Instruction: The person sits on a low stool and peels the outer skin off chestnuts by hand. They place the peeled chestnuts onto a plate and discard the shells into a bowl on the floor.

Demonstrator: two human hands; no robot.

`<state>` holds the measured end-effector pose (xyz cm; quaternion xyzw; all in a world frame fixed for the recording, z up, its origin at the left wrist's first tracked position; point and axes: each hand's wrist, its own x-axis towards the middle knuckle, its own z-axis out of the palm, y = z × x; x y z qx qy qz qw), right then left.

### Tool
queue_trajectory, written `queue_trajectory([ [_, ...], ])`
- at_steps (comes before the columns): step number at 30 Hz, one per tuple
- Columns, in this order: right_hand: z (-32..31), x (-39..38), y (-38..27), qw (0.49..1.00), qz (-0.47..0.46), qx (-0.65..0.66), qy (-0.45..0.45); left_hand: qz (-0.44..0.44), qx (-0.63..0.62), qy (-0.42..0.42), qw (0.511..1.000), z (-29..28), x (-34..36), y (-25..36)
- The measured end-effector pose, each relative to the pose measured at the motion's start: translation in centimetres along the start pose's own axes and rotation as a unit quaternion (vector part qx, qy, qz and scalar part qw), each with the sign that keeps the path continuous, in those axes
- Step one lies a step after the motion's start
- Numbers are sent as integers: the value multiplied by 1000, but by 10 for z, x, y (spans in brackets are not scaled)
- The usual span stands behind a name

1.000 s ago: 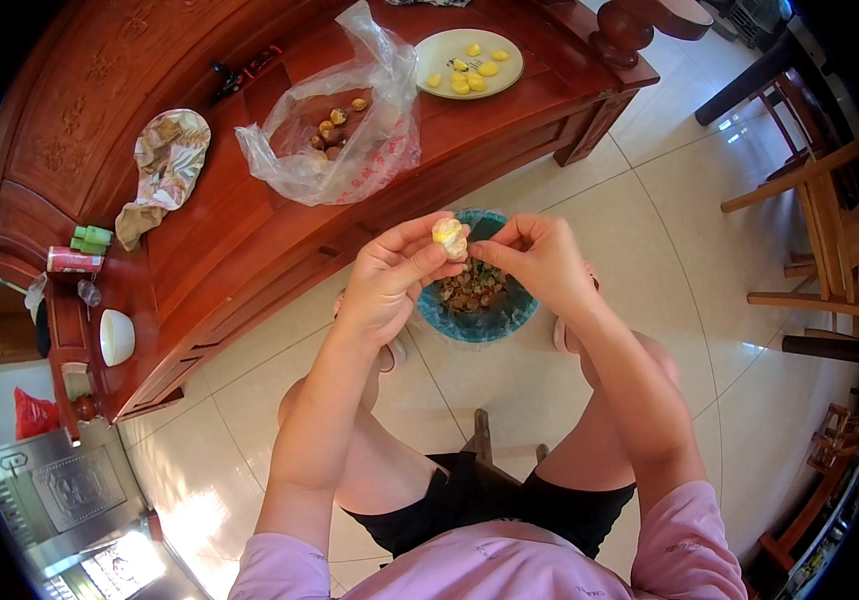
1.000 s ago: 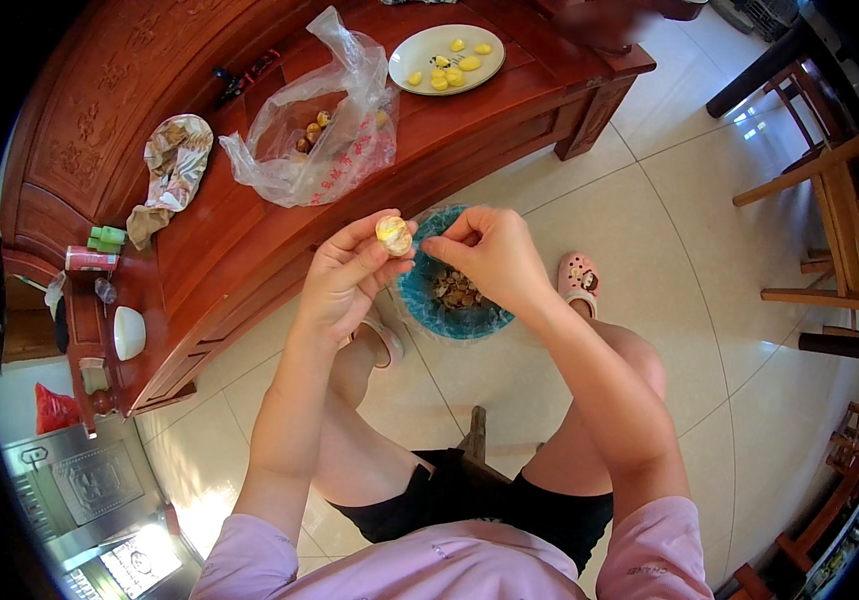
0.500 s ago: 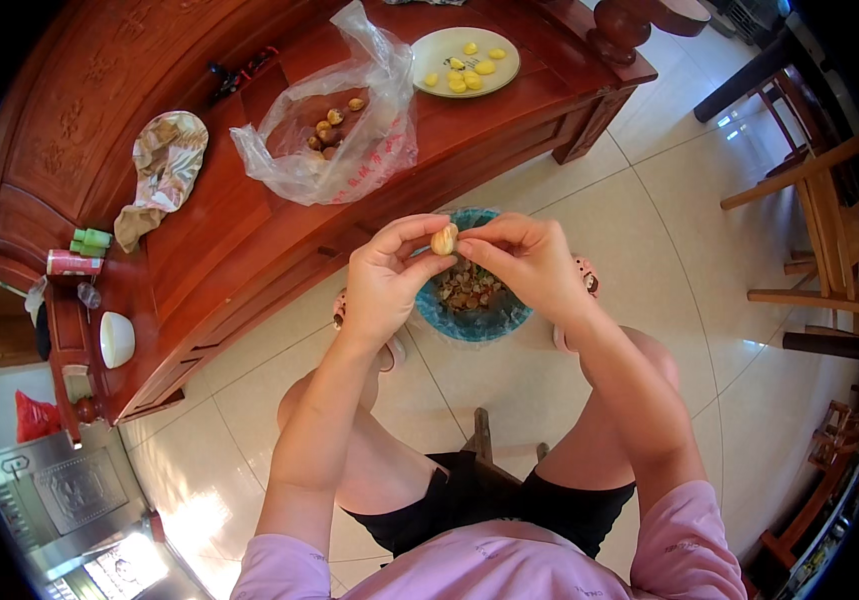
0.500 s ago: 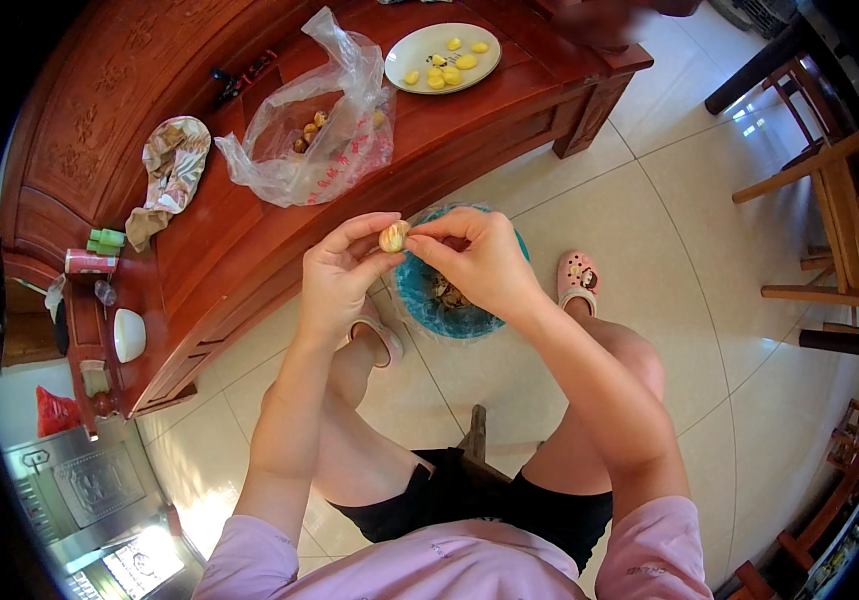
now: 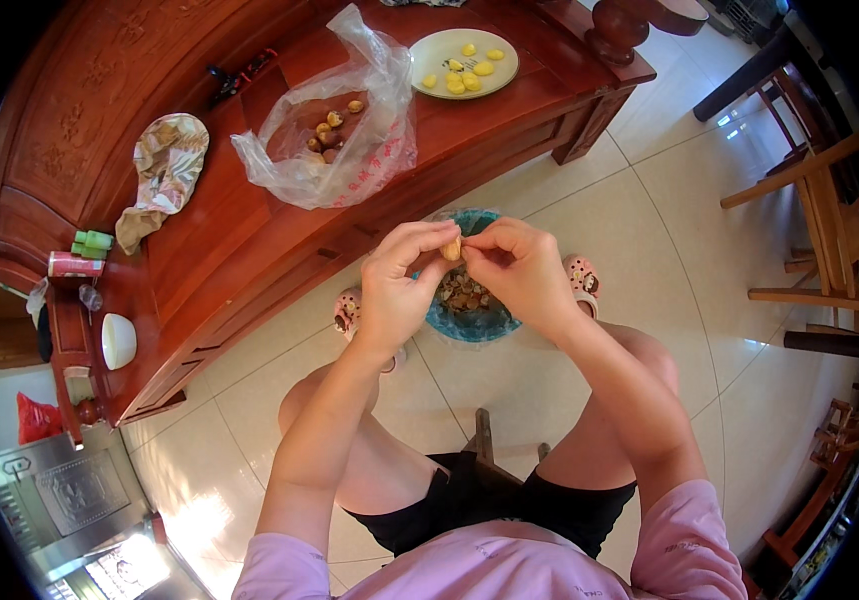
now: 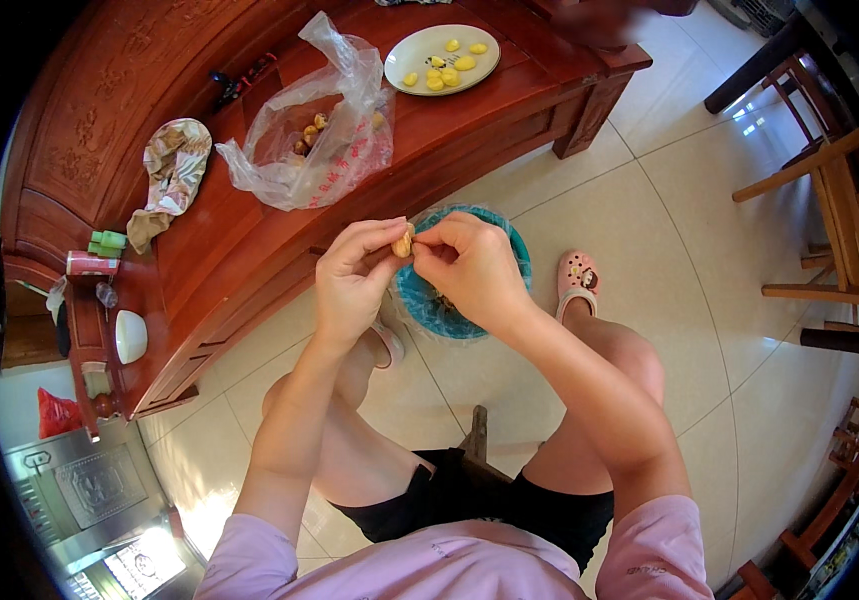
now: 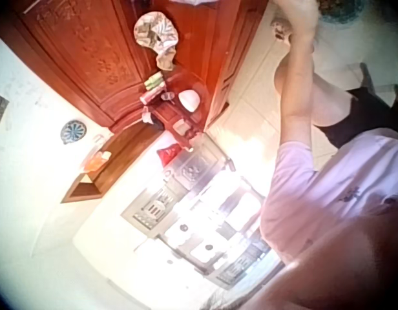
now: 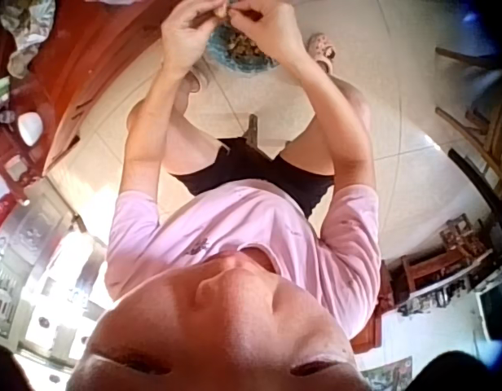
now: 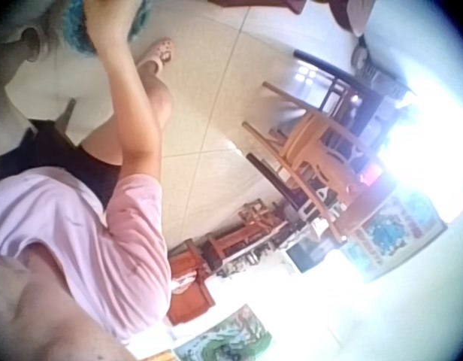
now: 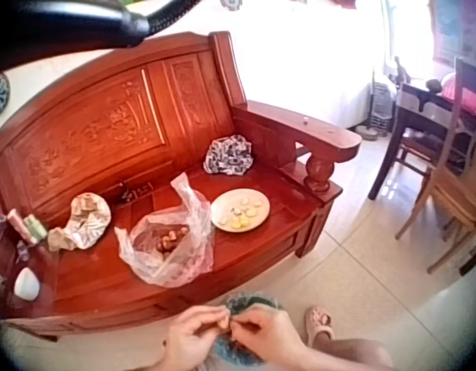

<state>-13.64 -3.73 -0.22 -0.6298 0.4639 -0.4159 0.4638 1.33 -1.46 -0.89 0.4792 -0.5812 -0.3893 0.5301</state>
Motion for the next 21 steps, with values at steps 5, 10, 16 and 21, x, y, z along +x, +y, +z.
queue_trajectory([
  [5, 6, -3, 0, 997, -57, -34, 49, -9, -6, -8, 1000, 2, -3, 2],
  [10, 4, -1, -2, 997, -26, -49, 57, -65, -112, -17, 991, 0, 0, 5],
  [16, -9, 4, -5, 995, 85, 44, 21, -196, -202, -57, 958, -10, 8, 18],
  [21, -13, 7, 0, 990, 125, 71, -13, -202, -234, -62, 949, -13, 8, 14],
])
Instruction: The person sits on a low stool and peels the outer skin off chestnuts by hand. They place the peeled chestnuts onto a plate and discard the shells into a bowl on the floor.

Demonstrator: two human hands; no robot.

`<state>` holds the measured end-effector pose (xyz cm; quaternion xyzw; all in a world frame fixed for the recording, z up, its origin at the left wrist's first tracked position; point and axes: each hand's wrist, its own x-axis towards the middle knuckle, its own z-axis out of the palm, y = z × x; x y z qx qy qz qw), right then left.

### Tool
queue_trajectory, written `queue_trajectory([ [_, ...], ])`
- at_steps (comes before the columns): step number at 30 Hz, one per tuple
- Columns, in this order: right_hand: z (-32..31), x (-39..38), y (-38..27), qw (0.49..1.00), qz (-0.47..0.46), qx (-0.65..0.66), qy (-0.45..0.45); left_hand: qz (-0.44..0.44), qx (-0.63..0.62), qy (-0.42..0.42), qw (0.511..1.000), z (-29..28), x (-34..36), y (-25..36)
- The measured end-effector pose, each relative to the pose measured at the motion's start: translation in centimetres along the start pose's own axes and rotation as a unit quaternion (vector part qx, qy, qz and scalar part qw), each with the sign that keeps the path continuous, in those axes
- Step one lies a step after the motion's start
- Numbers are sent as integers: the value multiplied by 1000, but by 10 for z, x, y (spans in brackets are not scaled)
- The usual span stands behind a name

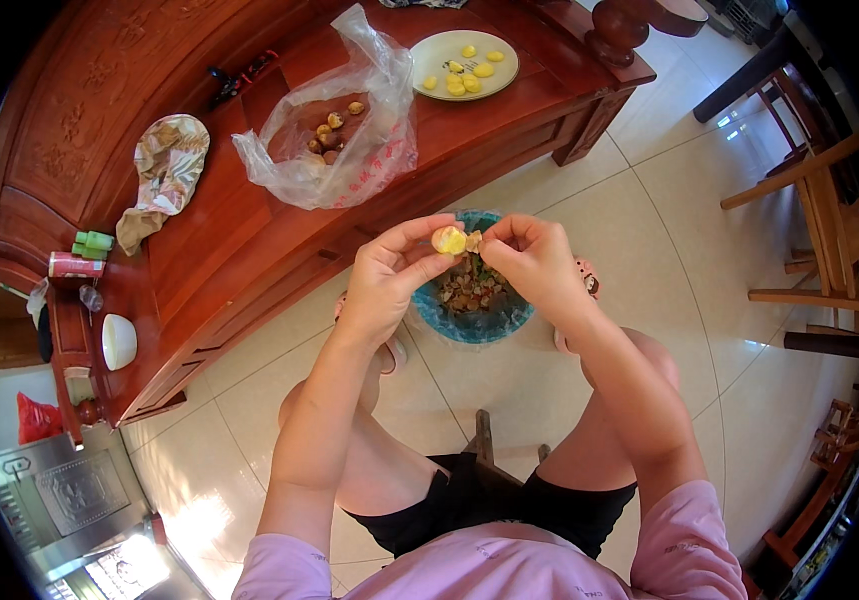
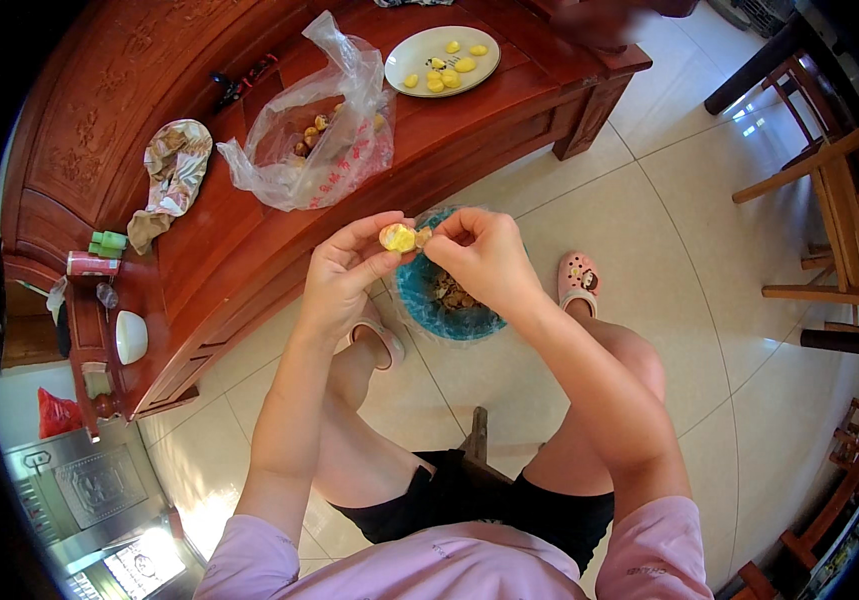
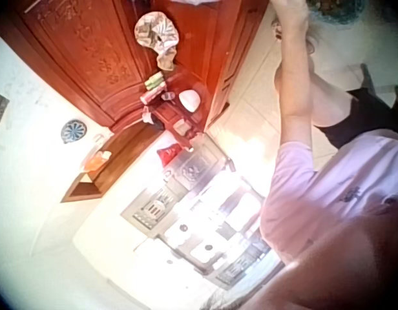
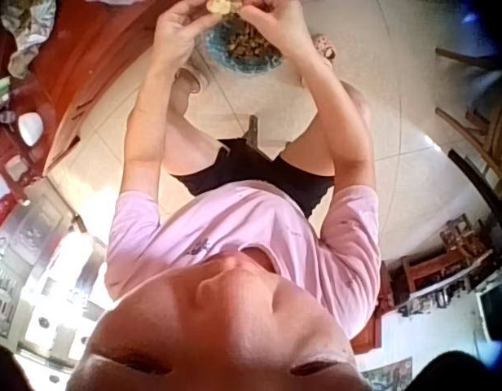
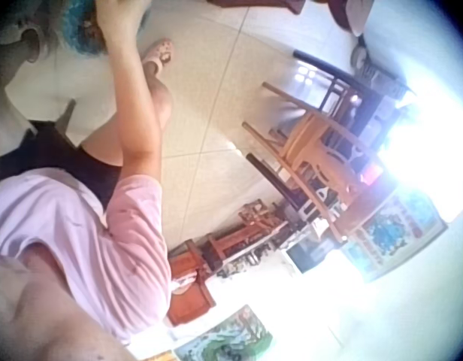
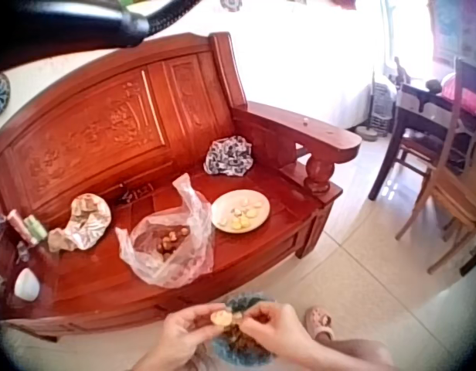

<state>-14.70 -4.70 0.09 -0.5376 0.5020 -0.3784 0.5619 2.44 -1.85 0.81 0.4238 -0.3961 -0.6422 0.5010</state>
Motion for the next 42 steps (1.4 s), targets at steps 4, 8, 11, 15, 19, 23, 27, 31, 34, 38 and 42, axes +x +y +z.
queue_trajectory([
  [4, -3, 2, -1, 999, 43, 2, -11, 7, -61, 8, 998, -4, 1, 2],
  [8, -5, 1, 6, 996, 25, -69, -42, -12, -114, 4, 993, -1, 1, 7],
  [11, -4, 1, 3, 995, 28, -70, -58, -19, -112, -6, 993, -1, 1, 4],
  [15, 1, 1, 2, 996, -76, -54, -10, -44, -87, -20, 995, -5, 0, 4],
  [19, 5, -1, -7, 940, -298, -161, 41, -57, -81, -15, 995, -4, -2, 5],
  [23, 6, 1, 1, 872, -418, -243, 81, -55, -77, -4, 996, -1, -1, 3],
  [27, 8, 1, 3, 848, -441, -277, 98, -43, -51, 17, 998, 4, -3, -2],
  [31, 10, 1, 3, 833, -449, -298, 126, -45, -42, 20, 998, 6, -3, -5],
  [34, 11, 1, 3, 840, -439, -283, 144, -43, -45, 13, 998, 6, -3, -6],
  [38, 8, 0, -1, 857, -405, -279, 153, -51, -48, -23, 997, 5, -4, -3],
  [42, 9, 0, -1, 902, -360, -209, 117, -58, -93, 0, 994, 6, -2, 2],
])
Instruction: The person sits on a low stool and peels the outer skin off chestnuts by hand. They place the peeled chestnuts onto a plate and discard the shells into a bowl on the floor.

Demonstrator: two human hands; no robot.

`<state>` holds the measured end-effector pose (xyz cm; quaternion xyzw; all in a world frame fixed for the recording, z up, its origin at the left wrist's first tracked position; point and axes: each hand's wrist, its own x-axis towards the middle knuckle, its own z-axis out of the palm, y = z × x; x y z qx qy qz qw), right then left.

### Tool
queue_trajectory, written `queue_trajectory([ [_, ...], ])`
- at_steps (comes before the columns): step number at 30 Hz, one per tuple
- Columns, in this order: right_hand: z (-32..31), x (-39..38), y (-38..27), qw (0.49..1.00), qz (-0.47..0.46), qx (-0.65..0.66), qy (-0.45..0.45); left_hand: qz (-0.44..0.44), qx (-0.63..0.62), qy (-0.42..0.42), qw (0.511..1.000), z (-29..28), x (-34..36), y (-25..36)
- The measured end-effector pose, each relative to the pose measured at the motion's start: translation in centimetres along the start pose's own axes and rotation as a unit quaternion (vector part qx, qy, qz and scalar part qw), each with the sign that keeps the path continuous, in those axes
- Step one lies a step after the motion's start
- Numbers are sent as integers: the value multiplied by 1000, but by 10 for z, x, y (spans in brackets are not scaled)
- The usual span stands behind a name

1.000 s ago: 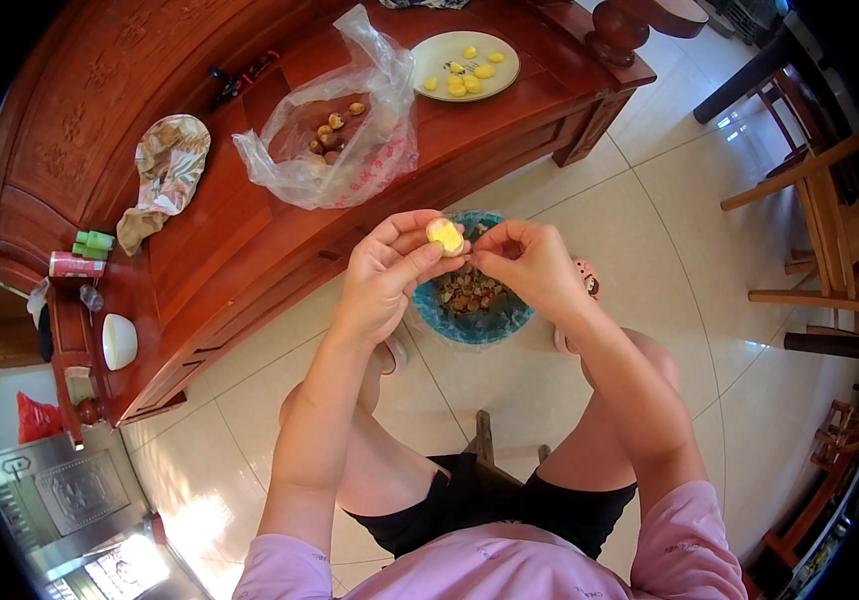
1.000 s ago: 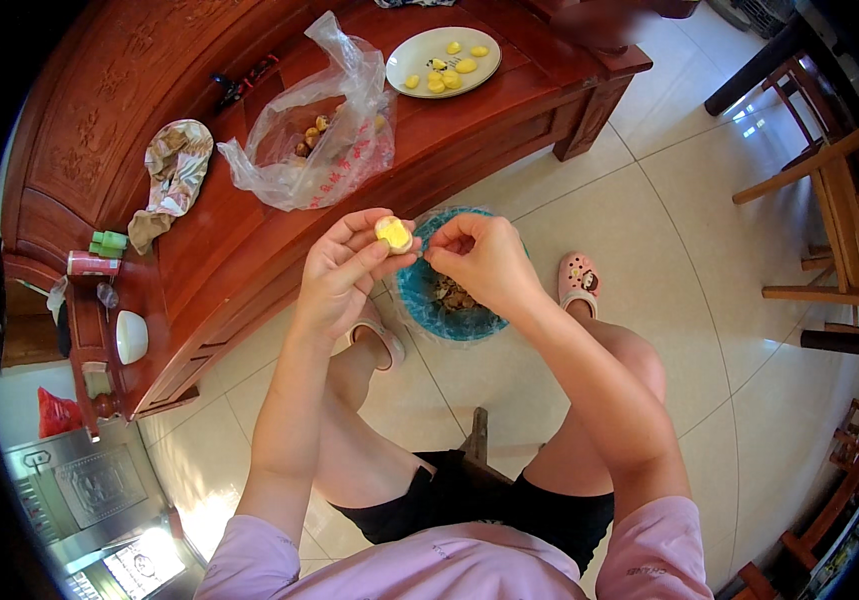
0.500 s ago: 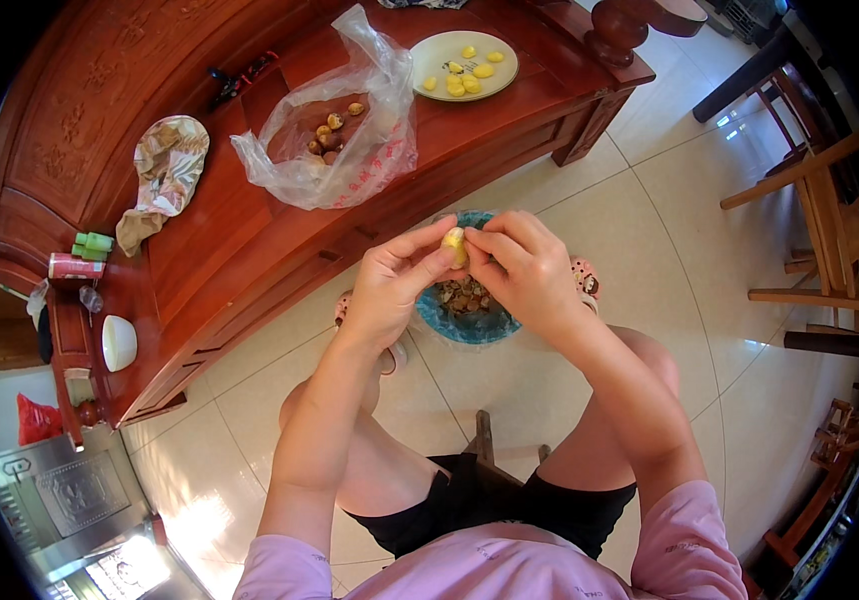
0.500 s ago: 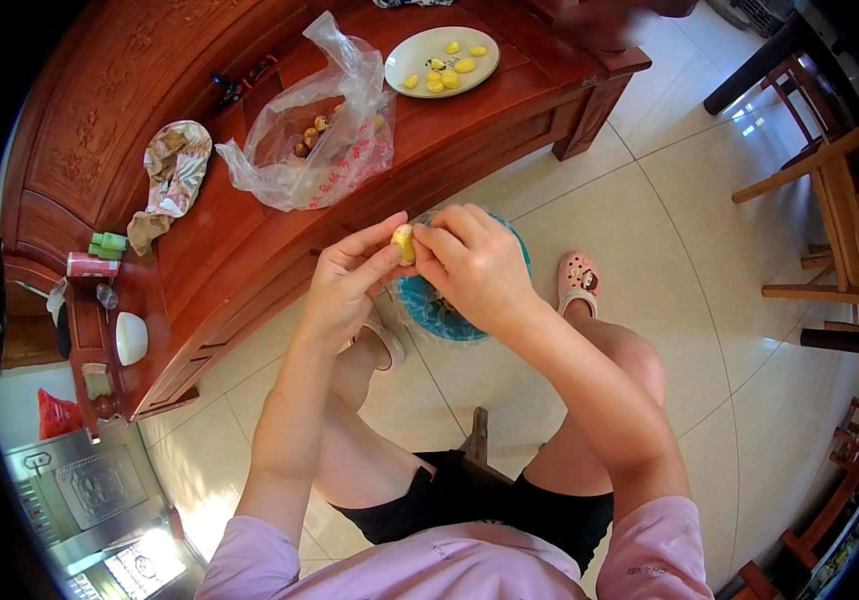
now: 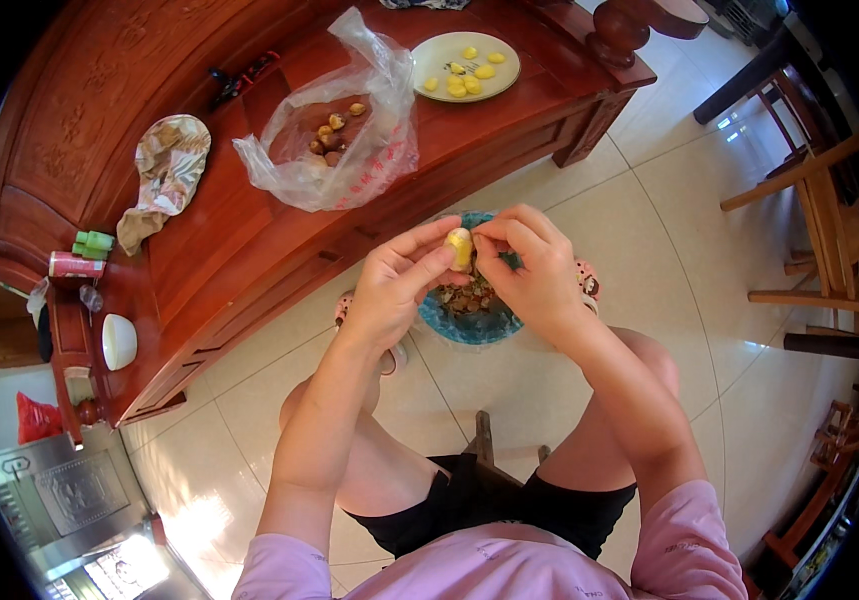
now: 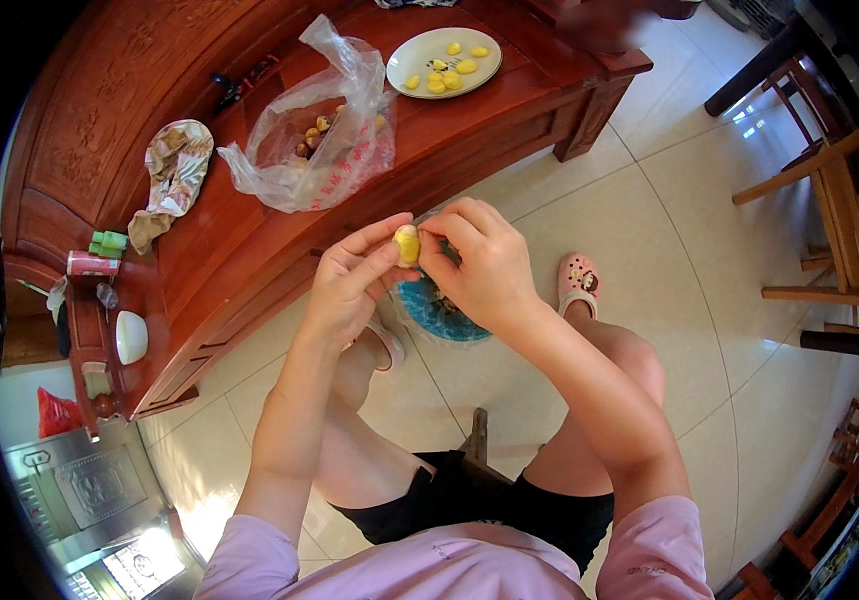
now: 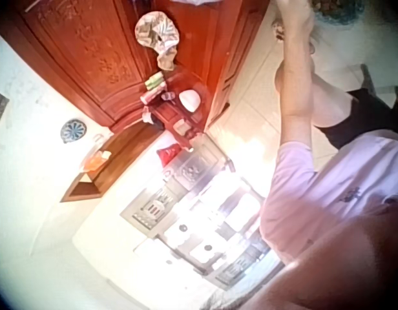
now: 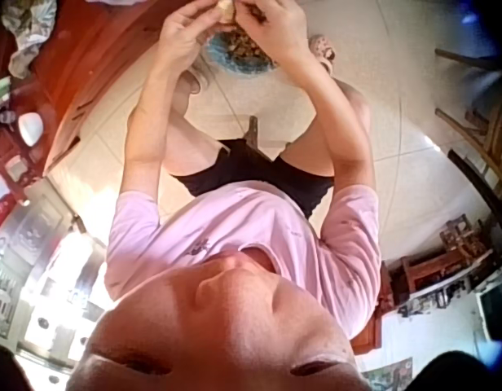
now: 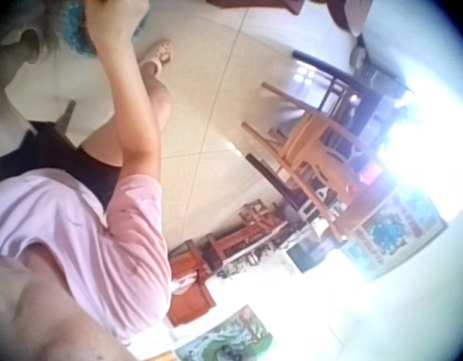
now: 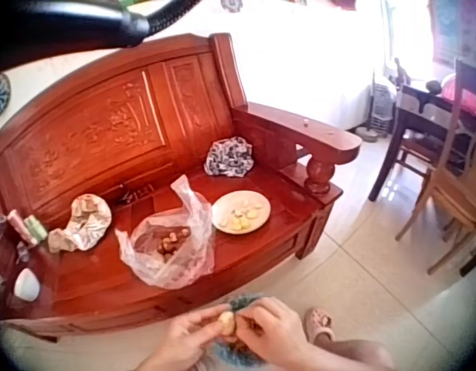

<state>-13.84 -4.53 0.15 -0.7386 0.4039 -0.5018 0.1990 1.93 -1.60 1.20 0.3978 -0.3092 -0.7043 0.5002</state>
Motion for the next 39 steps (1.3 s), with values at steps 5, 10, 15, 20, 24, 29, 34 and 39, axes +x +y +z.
queue_trajectory([
  [5, 0, 1, -2, 997, -72, -22, 4, 17, 16, 1, 1000, -3, 0, 0],
  [10, 1, -1, 4, 992, -108, -70, -1, 35, 59, 5, 998, 0, 0, -5],
  [15, 1, -2, 4, 991, -106, -83, 12, 31, 56, 2, 998, 0, 0, -10],
  [20, -1, 0, -3, 1000, 13, -3, 0, 18, 32, 8, 999, 2, 0, -5],
  [24, -1, -2, -3, 977, 171, 124, -17, 1, -9, -6, 1000, 0, 0, -3],
  [29, -6, 0, -4, 906, 347, 236, -56, 1, -39, -14, 999, 2, 0, -1],
  [34, -8, -1, 1, 905, 367, 184, -113, 5, -74, -9, 997, 1, 1, 1],
  [39, -4, -5, 5, 922, 330, 174, -103, 6, -53, -16, 998, -4, 3, 0],
])
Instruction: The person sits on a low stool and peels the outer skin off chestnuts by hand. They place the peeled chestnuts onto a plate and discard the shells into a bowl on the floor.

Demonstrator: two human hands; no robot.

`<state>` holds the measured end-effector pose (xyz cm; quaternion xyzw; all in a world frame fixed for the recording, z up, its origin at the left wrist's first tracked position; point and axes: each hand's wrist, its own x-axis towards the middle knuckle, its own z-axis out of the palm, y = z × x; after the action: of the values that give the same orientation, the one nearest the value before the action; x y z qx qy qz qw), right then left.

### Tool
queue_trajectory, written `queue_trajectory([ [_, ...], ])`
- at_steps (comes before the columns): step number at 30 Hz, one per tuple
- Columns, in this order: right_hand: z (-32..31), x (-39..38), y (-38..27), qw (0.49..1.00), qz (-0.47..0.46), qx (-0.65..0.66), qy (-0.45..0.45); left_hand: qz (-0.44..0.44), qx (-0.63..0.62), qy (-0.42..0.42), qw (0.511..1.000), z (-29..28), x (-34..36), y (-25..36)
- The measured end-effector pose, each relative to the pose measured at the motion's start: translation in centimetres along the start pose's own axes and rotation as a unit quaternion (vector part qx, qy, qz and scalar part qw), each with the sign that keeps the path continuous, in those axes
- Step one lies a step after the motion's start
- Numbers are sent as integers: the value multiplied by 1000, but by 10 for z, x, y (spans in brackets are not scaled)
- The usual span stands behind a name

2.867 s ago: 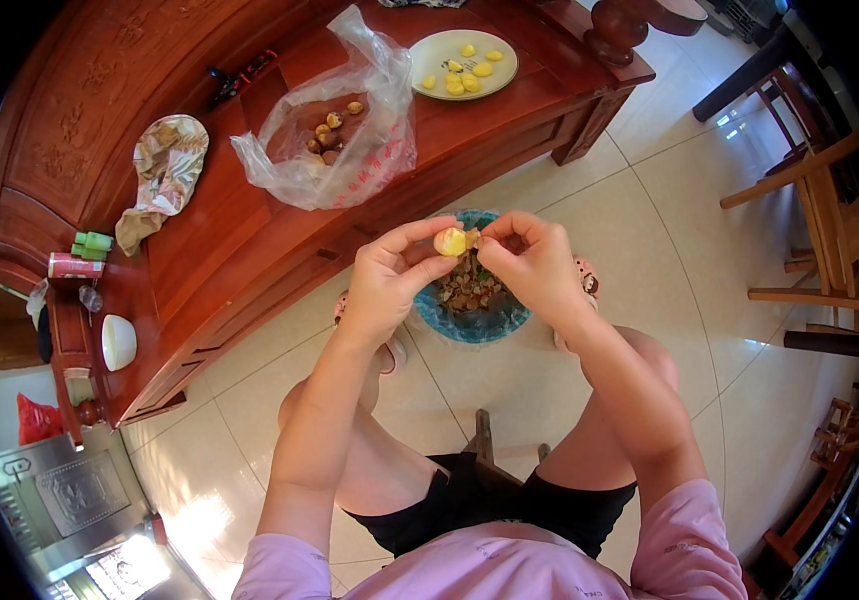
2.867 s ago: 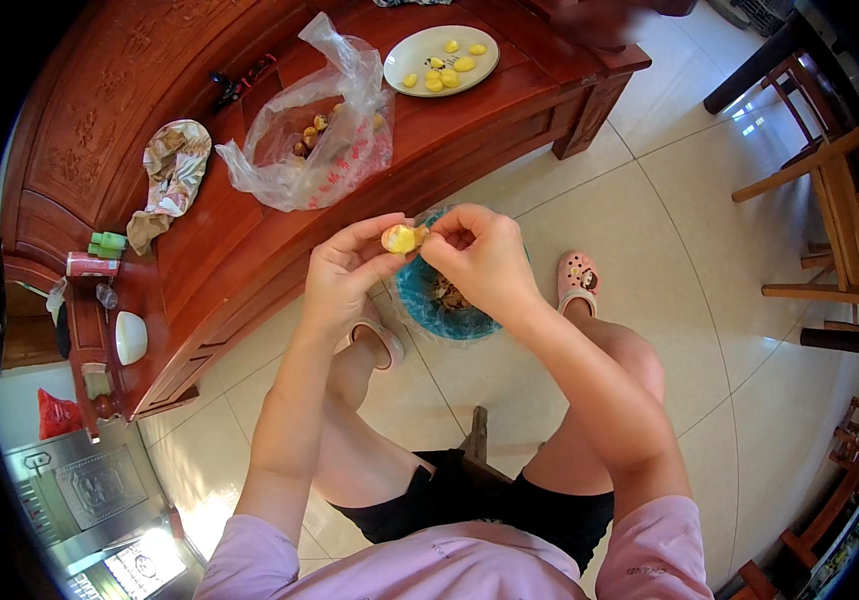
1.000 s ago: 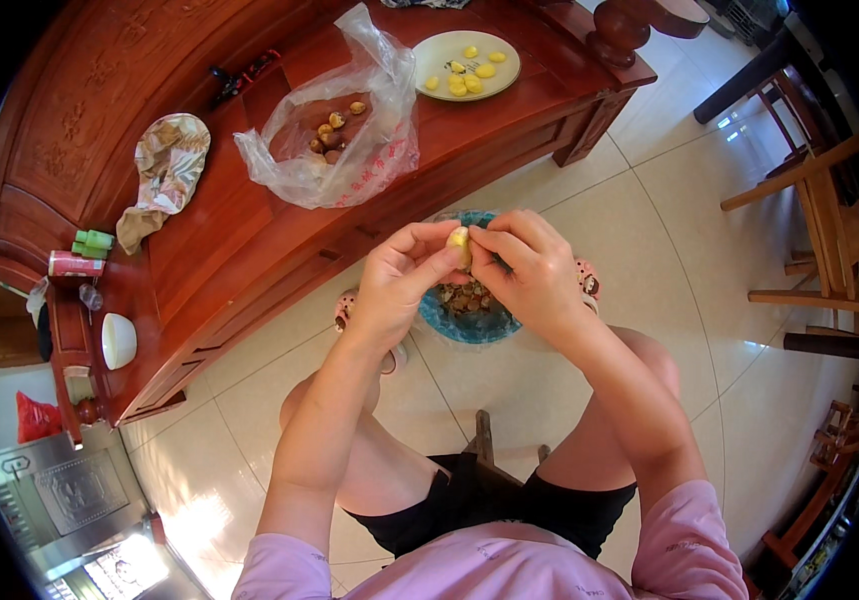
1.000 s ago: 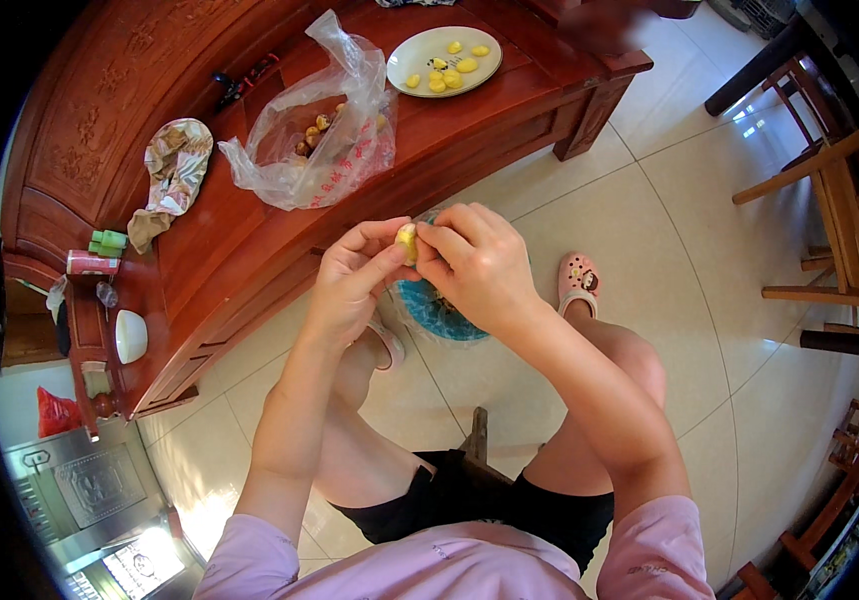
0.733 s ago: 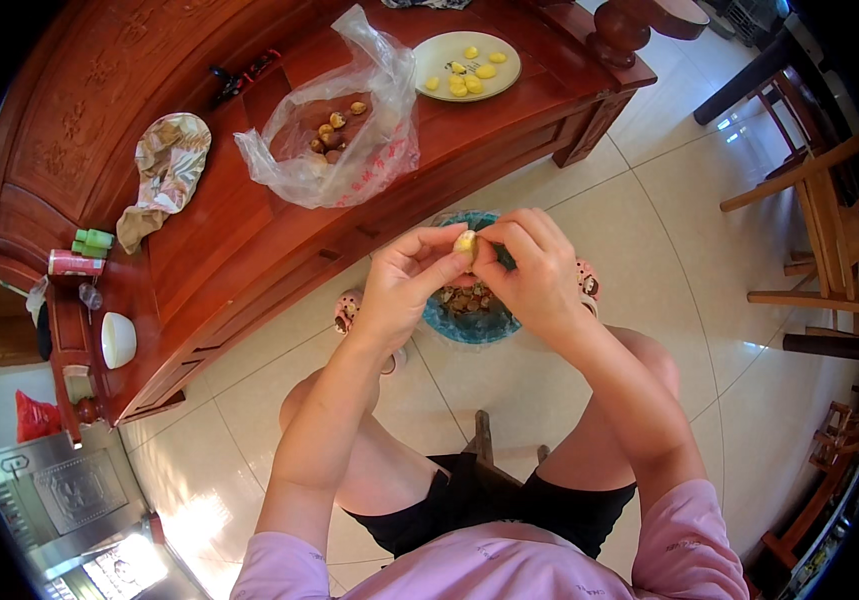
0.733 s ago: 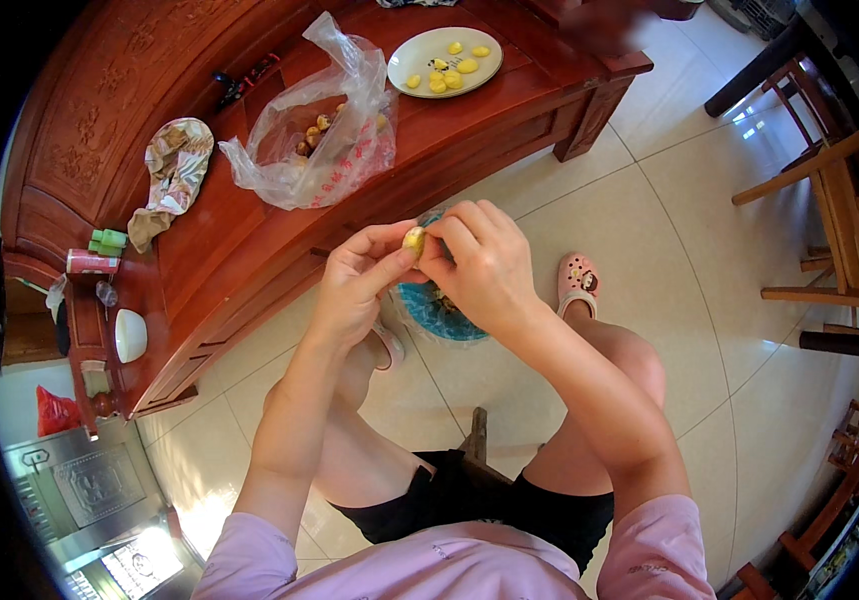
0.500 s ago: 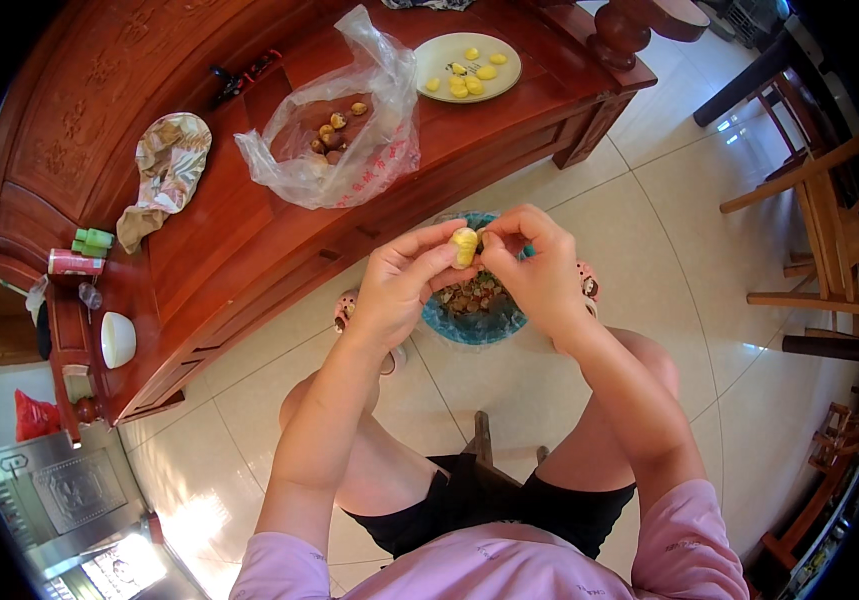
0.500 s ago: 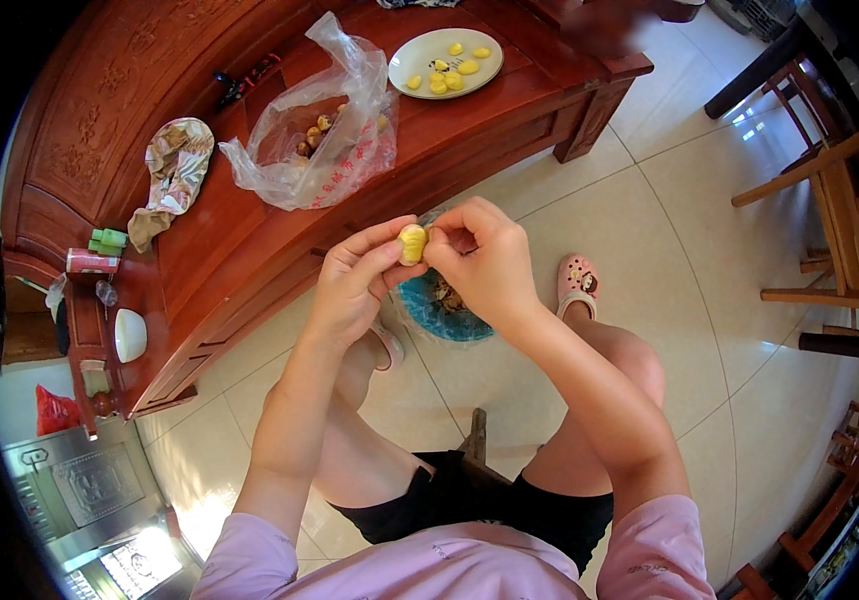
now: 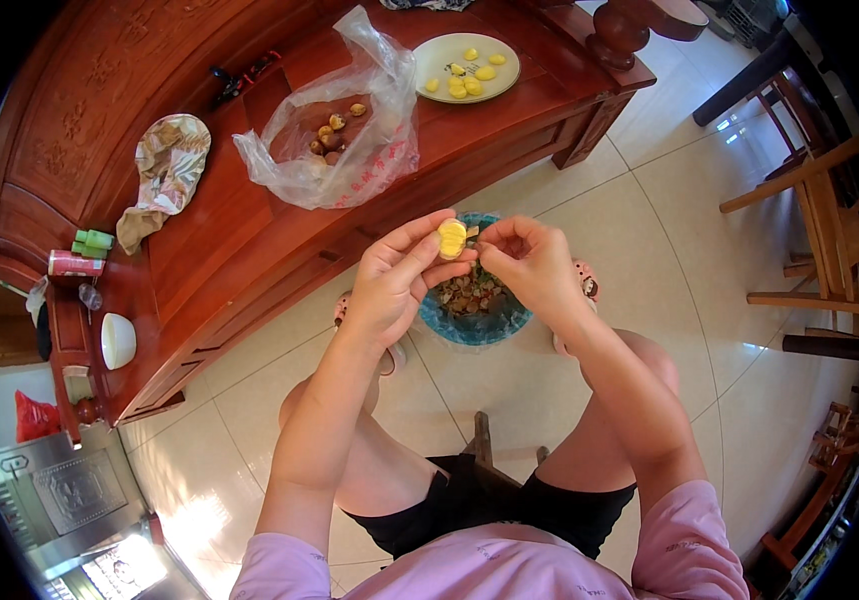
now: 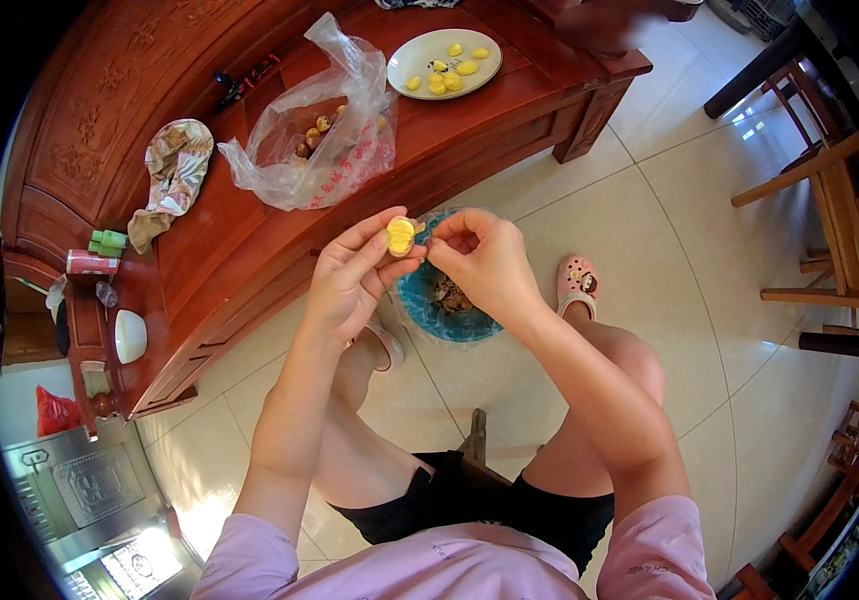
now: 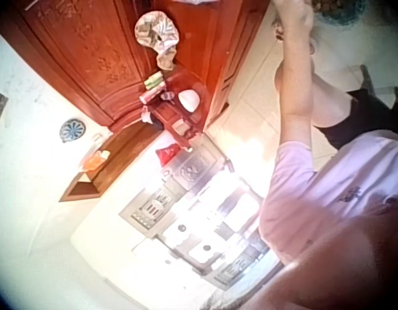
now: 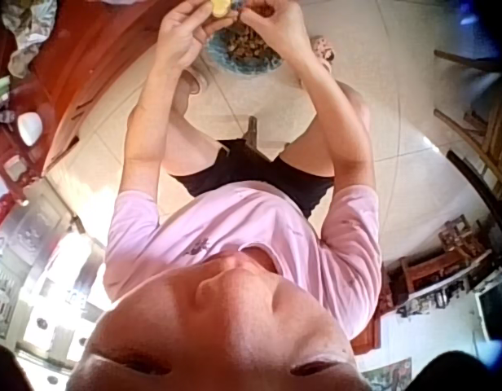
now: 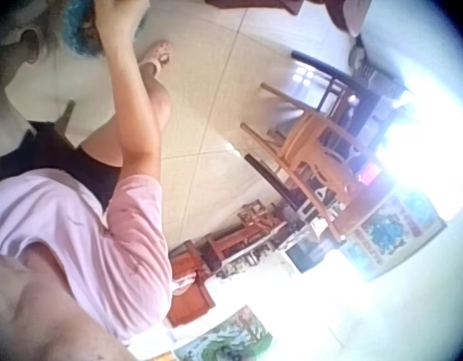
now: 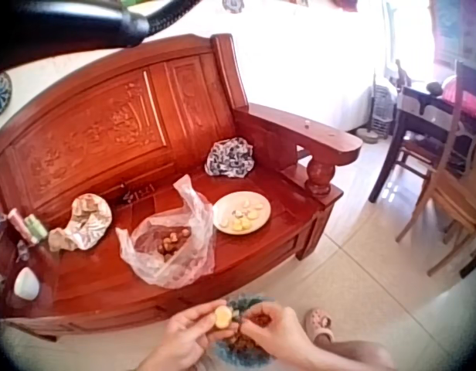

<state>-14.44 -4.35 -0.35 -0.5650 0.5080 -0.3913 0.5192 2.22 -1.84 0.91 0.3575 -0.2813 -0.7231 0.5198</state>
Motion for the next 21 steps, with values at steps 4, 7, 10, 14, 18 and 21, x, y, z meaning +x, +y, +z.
queue_trajectory([
  [4, 2, 1, 2, 997, -71, 12, 17, 14, 43, 28, 999, 0, 1, -3],
  [7, 1, -3, -10, 991, -124, -36, 13, 27, 66, 45, 996, 0, 1, -4],
  [10, 2, -2, -8, 954, -264, -130, 53, 25, 80, 47, 995, -2, 1, -4],
  [14, 4, 3, -1, 883, -405, -223, 83, 21, 97, 42, 994, 2, 0, -3],
  [18, 4, 4, 0, 855, -438, -265, 84, 26, 112, 58, 992, 2, -1, -4],
  [21, 3, 3, 0, 833, -455, -302, 86, 34, 138, 54, 988, 1, 0, -7],
])
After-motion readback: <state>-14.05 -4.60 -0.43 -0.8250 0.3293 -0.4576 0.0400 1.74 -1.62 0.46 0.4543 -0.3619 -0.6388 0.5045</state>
